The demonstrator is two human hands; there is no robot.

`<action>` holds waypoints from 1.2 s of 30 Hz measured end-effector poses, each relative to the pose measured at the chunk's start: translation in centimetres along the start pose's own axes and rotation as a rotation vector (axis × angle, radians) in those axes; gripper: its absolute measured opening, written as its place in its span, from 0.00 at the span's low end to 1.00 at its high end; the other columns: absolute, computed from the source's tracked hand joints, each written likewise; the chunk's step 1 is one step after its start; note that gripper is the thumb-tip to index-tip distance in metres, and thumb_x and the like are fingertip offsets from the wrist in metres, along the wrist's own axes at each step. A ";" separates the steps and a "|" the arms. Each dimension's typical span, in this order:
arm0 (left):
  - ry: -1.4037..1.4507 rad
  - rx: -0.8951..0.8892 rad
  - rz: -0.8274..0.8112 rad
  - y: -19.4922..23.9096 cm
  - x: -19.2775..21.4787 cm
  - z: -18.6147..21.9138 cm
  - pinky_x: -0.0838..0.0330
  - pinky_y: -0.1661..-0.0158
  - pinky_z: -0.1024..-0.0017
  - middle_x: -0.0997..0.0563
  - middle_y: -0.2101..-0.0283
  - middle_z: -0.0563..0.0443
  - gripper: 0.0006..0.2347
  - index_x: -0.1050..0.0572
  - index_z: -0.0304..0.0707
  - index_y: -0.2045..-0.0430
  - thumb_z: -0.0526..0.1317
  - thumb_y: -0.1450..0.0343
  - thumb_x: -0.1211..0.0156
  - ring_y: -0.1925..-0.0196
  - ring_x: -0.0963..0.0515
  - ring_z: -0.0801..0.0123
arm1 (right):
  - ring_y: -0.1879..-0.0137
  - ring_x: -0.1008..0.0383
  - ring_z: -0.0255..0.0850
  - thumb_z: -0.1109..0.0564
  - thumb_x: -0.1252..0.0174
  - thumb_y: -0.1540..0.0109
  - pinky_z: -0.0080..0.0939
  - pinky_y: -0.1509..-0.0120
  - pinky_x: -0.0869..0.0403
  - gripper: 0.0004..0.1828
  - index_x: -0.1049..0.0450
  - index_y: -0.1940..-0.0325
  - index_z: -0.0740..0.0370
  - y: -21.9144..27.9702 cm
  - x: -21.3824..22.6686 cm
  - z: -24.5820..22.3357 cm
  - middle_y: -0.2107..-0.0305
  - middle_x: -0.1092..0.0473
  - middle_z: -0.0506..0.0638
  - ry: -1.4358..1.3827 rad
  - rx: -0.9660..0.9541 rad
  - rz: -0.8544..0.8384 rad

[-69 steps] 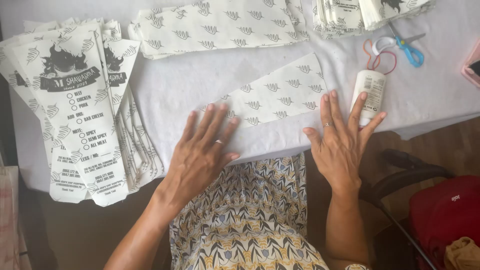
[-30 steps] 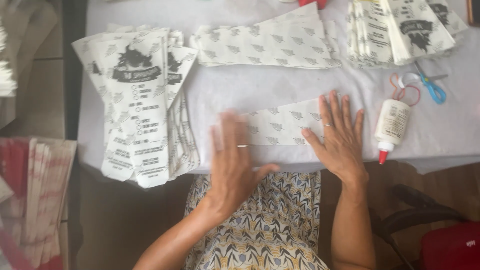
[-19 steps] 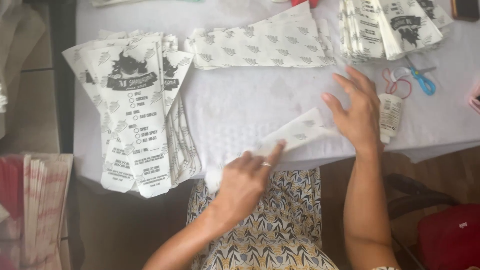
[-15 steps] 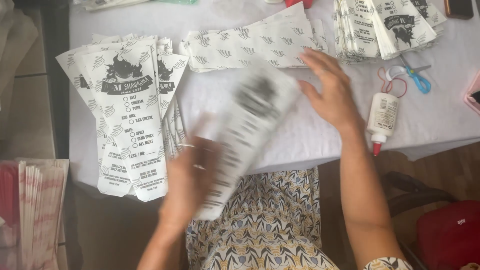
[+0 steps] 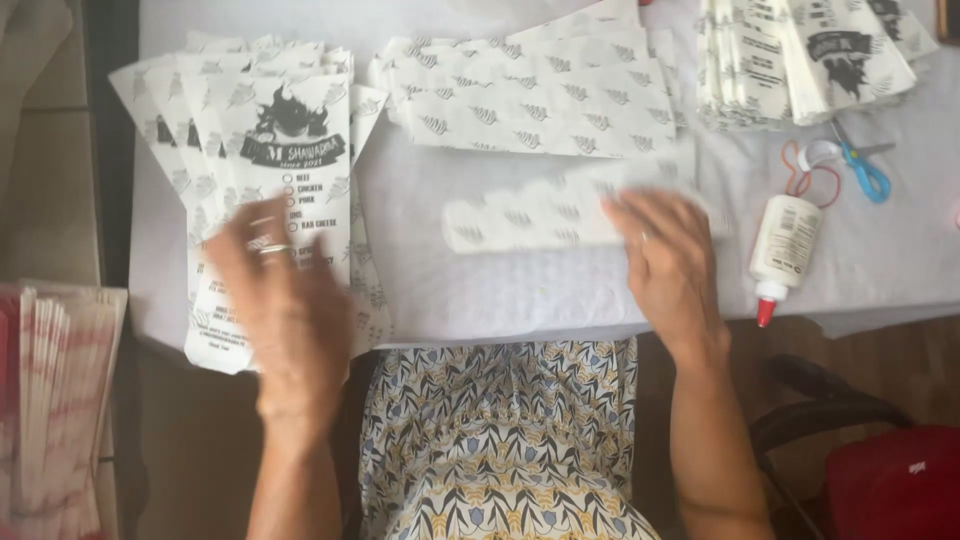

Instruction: Applying glue to the edges of paper wrappers and folding them to create food sleeves

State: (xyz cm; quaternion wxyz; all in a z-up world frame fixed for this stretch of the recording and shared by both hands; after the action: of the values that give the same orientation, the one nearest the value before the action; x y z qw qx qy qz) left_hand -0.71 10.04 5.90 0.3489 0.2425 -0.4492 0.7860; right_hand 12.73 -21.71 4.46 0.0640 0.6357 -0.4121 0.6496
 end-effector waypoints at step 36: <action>0.275 -0.380 -0.470 -0.4 -11.5 7.4 0.47 0.88 0.65 0.29 0.85 0.53 0.06 0.29 0.36 0.69 0.33 0.21 0.48 0.91 0.38 0.62 | 0.56 0.23 0.40 0.65 0.24 0.47 0.44 0.49 0.18 0.23 0.28 0.52 0.63 12.3 0.5 5.3 0.60 0.25 0.52 -0.860 -0.717 0.822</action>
State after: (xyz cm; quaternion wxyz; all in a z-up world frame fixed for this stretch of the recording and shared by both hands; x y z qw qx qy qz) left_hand 7.40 -0.10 1.68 0.6170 0.1618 -0.4682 0.6115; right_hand 9.27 -33.18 -1.50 -0.1502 0.5688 -0.7972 0.1354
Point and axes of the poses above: each hand's wrist, its own y-axis away from the middle knuckle, its own x-axis out of the back of the hand, z = x × y, the point moved 3 cm from there along -y, towards the middle knuckle
